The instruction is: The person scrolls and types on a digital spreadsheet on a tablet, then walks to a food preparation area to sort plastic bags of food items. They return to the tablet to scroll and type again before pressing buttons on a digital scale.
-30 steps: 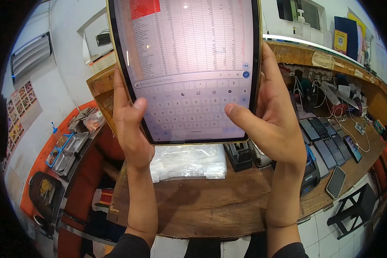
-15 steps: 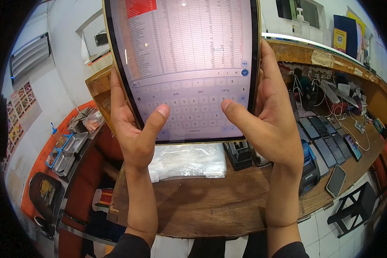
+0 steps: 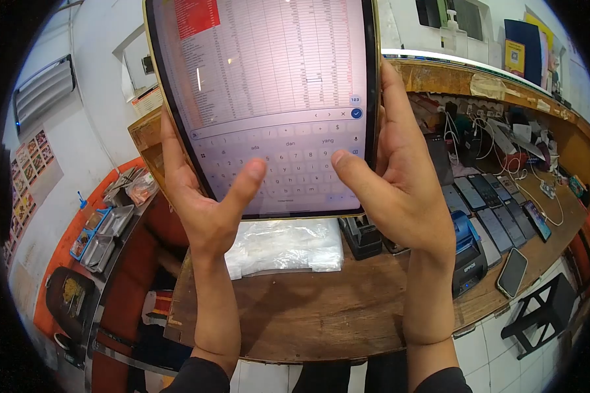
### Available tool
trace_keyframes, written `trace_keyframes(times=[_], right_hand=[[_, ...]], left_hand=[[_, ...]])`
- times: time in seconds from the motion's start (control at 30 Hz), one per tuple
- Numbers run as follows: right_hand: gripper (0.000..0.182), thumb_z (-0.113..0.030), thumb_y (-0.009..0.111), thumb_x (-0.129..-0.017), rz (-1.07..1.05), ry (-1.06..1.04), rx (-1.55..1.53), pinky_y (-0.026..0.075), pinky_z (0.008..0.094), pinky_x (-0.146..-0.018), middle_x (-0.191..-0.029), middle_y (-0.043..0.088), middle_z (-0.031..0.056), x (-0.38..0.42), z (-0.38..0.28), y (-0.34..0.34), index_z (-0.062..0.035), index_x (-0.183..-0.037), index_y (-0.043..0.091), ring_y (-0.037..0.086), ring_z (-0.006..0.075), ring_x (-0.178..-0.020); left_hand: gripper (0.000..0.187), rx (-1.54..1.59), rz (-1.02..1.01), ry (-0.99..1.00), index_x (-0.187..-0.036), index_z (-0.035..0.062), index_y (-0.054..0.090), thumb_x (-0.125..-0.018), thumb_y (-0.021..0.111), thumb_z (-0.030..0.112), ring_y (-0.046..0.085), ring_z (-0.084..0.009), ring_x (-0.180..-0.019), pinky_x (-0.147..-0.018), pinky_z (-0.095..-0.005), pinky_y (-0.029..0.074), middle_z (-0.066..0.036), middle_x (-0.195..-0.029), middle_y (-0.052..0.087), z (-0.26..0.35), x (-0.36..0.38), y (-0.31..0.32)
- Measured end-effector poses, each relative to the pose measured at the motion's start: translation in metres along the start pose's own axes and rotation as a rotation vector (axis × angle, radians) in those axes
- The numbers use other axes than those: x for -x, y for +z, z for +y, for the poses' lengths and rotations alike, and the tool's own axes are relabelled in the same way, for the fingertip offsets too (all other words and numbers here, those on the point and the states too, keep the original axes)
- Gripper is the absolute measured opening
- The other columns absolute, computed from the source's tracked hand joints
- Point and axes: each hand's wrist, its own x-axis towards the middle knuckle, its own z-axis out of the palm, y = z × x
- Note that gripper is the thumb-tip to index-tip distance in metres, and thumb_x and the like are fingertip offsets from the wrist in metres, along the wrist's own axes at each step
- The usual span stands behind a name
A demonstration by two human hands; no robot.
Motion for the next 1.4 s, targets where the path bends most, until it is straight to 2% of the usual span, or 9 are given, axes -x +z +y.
trace_keyframes(times=[0.27,0.43,0.77,0.87,0.93,1.03,1.2,1.27,1.4], right_hand=[[0.073,0.003,0.056,-0.081,0.038,-0.035,0.033,0.040,0.0340,-0.099,-0.125,0.050,0.0189,-0.004,0.005,0.001,0.0071,-0.142,0.016,0.050,0.0216,-0.117],[0.078,-0.019,0.074,-0.075,0.120,0.041,0.158,0.045,0.0362,-0.095,-0.118,0.054,0.0197,-0.008,0.004,0.010,0.0040,-0.135,0.030,0.055,0.0257,-0.110],[0.081,-0.024,0.081,-0.070,0.237,-0.028,0.330,0.045,0.0349,-0.093,-0.114,0.055,0.0165,-0.007,0.008,0.013,0.0015,-0.132,0.035,0.055,0.0246,-0.106],[0.074,-0.021,0.077,-0.075,0.328,0.098,0.456,0.042,0.0344,-0.095,-0.120,0.053,0.0146,-0.001,0.014,0.020,0.0008,-0.133,0.037,0.052,0.0247,-0.111],[0.075,-0.026,0.068,-0.082,0.324,0.121,0.803,0.036,0.0329,-0.101,-0.134,0.045,0.0197,0.001,0.018,0.006,-0.0001,-0.142,0.031,0.047,0.0255,-0.120],[0.090,-0.035,0.072,-0.077,0.119,-0.085,0.509,0.037,0.0485,-0.102,-0.140,0.034,0.0251,-0.013,0.014,0.008,-0.0030,-0.145,0.021,0.039,0.0363,-0.125],[0.088,-0.040,0.070,-0.080,0.101,-0.051,0.427,0.036,0.0482,-0.103,-0.140,0.033,0.0266,-0.009,0.006,0.005,-0.0002,-0.143,0.024,0.038,0.0357,-0.126],[0.085,-0.039,0.069,-0.081,0.106,-0.039,0.409,0.037,0.0472,-0.102,-0.140,0.034,0.0261,-0.007,0.002,0.009,0.0009,-0.142,0.024,0.039,0.0356,-0.125],[0.087,-0.041,0.067,-0.082,0.175,0.033,0.552,0.040,0.0459,-0.100,-0.140,0.034,0.0270,-0.005,-0.002,0.011,0.0024,-0.143,0.023,0.042,0.0363,-0.124]], left_hand=[[0.090,0.168,-0.058,0.006,-0.146,-0.0033,0.006,-0.073,0.058,0.004,0.050,-0.0255,-0.119,-0.100,-0.0360,0.042,-0.022,-0.132,0.043,-0.001,0.002,0.000],[0.089,0.164,-0.060,0.021,-0.146,-0.0039,0.005,-0.076,0.059,0.009,0.046,-0.0243,-0.123,-0.104,-0.0356,0.036,-0.021,-0.138,0.038,-0.002,0.006,0.007],[0.090,0.219,-0.054,0.025,-0.146,-0.0022,0.004,-0.076,0.058,0.004,0.046,-0.0256,-0.122,-0.103,-0.0369,0.039,-0.020,-0.141,0.035,0.005,0.008,0.014],[0.091,-0.113,-0.142,-0.019,-0.146,-0.0028,0.009,-0.073,0.059,0.014,0.054,-0.0267,-0.115,-0.092,-0.0333,0.046,-0.023,-0.140,0.039,0.000,0.012,0.004],[0.094,-0.194,-0.122,0.238,-0.146,-0.0033,0.003,-0.069,0.055,0.010,0.041,-0.0371,-0.129,-0.102,-0.0379,0.037,-0.027,-0.149,0.020,0.000,0.004,0.002],[0.098,0.098,-0.182,0.142,-0.144,-0.0059,-0.006,-0.064,0.049,0.001,0.015,-0.0393,-0.140,-0.114,-0.0384,0.014,-0.027,-0.152,0.003,0.001,0.003,0.001],[0.097,-0.061,-0.149,0.175,-0.143,-0.0082,-0.007,-0.065,0.049,0.000,0.011,-0.0386,-0.141,-0.114,-0.0387,0.010,-0.026,-0.152,0.003,0.005,-0.004,0.007],[0.087,0.078,0.029,0.292,-0.149,0.0126,0.014,-0.072,0.054,0.008,0.068,-0.0243,-0.077,-0.081,-0.0367,0.056,-0.019,-0.130,0.052,0.001,-0.005,0.017],[0.087,0.136,-0.051,0.170,-0.148,0.0102,0.016,-0.069,0.053,0.006,0.068,-0.0242,-0.077,-0.082,-0.0371,0.055,-0.020,-0.115,0.061,0.021,-0.005,0.007]])
